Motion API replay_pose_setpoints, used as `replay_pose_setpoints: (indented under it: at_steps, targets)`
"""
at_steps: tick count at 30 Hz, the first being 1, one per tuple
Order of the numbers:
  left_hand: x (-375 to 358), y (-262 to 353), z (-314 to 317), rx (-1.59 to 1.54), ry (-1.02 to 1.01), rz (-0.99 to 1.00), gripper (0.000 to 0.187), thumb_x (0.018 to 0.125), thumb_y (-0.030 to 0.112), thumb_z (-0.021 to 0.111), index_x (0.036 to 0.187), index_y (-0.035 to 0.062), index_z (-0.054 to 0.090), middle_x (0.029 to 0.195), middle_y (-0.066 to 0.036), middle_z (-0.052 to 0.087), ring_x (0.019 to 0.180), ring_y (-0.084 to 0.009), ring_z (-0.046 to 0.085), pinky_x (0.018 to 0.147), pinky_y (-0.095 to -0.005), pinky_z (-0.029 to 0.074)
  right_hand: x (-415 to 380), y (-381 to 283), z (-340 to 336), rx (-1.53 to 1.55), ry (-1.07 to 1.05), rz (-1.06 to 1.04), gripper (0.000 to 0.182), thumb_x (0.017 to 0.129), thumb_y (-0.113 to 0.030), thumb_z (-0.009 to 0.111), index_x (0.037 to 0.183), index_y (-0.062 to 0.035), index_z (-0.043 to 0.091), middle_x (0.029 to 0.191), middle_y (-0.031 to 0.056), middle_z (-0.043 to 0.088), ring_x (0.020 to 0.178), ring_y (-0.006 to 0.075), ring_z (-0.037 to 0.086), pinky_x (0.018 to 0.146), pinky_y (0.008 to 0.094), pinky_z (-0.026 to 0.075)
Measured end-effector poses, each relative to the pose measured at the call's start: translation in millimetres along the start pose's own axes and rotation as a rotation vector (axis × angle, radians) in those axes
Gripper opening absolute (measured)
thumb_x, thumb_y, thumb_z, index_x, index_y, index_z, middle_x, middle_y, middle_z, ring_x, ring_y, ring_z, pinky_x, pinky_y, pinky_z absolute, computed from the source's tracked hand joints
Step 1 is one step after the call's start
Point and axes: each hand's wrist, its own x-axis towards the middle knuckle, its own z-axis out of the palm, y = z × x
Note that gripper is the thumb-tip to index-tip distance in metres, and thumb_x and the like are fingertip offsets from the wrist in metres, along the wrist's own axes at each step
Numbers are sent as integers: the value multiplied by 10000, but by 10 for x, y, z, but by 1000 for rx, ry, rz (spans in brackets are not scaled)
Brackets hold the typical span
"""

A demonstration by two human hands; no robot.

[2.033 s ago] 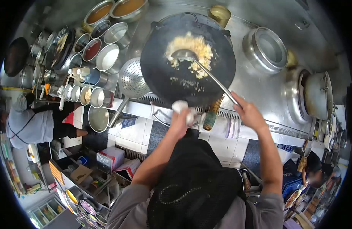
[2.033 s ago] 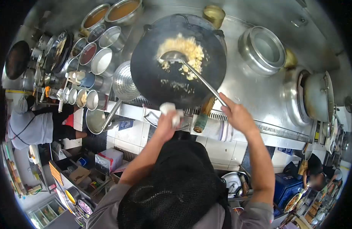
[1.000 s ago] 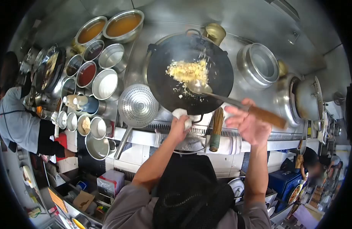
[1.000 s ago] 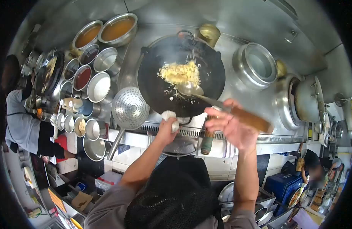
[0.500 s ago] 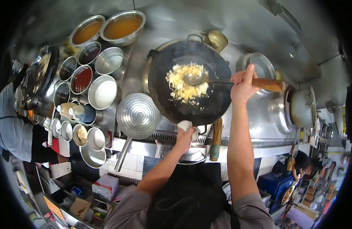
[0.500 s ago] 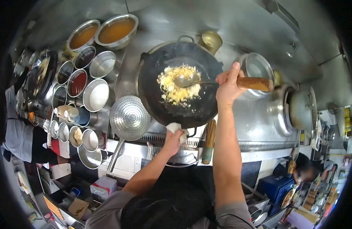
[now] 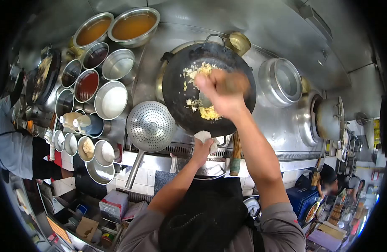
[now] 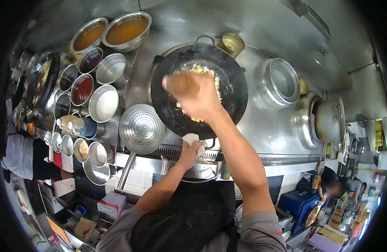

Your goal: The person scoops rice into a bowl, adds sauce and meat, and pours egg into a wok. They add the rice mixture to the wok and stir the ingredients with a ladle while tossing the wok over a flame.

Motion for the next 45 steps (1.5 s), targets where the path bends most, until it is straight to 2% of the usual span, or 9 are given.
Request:
replay_pose_setpoints:
  at_steps: [5,12,22,31,37,40,43,44,45]
  targets:
    - [7,85,54,98,-45,96,322,882,63,579,1159,35,417,1006,-69,583,850,-134,596,644,-286,515,-972,127,-87,-148,60,-109,223,834,-69,671,644,-28,563,614,129,599,549,219,614,538,336,477]
    - [-35,185,158,72,110,-79,347,871,50,574,1178,42,412,1009,-92,570,789,-157,608,589,-297,528,-1005,206,-418,349,489,194,405,985,-140,565,677,-112,304,526,-15,331,464,84,331,431,280,290]
    - [-77,274,195,99,130,-157,325,881,64,567,1177,87,435,1001,-67,584,789,-184,619,547,-352,490,-555,891,-751,319,930,190,417,941,-215,656,616,-104,419,487,-7,409,397,101,384,378,278,323]
    - [-48,257,169,153,126,-167,345,861,87,596,1165,68,433,927,-72,596,692,-181,616,451,-334,440,-57,1222,-1079,364,1023,134,397,931,-245,670,636,-112,441,482,6,443,398,113,416,393,289,360]
    - [8,194,185,194,185,-88,262,849,88,605,1081,21,503,867,-92,620,654,-183,615,446,-333,457,117,764,-724,539,494,307,349,938,-209,658,673,-100,458,511,-7,425,394,103,406,370,278,324]
    - [-45,310,273,285,155,-18,213,825,89,616,1021,7,594,882,-105,641,683,-178,632,505,-322,492,244,659,-843,523,716,146,323,921,-201,684,679,-98,496,519,-26,420,407,83,372,375,272,301]
    - [225,-25,90,429,326,-75,315,822,151,649,1053,-49,573,863,-110,636,663,-176,618,498,-315,494,91,809,-596,730,606,25,327,946,-168,636,669,-107,475,543,-26,387,441,99,310,419,279,297]
    - [318,-120,-7,562,303,0,904,842,357,685,1306,-246,196,956,-260,651,672,-290,677,507,-366,560,37,1006,-404,578,572,40,290,935,-151,646,688,-98,503,561,-26,408,463,103,348,430,276,318]
    - [137,141,143,595,315,-40,930,852,403,666,1289,-271,197,926,-287,649,634,-307,674,515,-374,562,44,929,-361,730,507,228,226,921,-133,660,730,-80,551,574,-23,435,492,92,384,425,261,322]
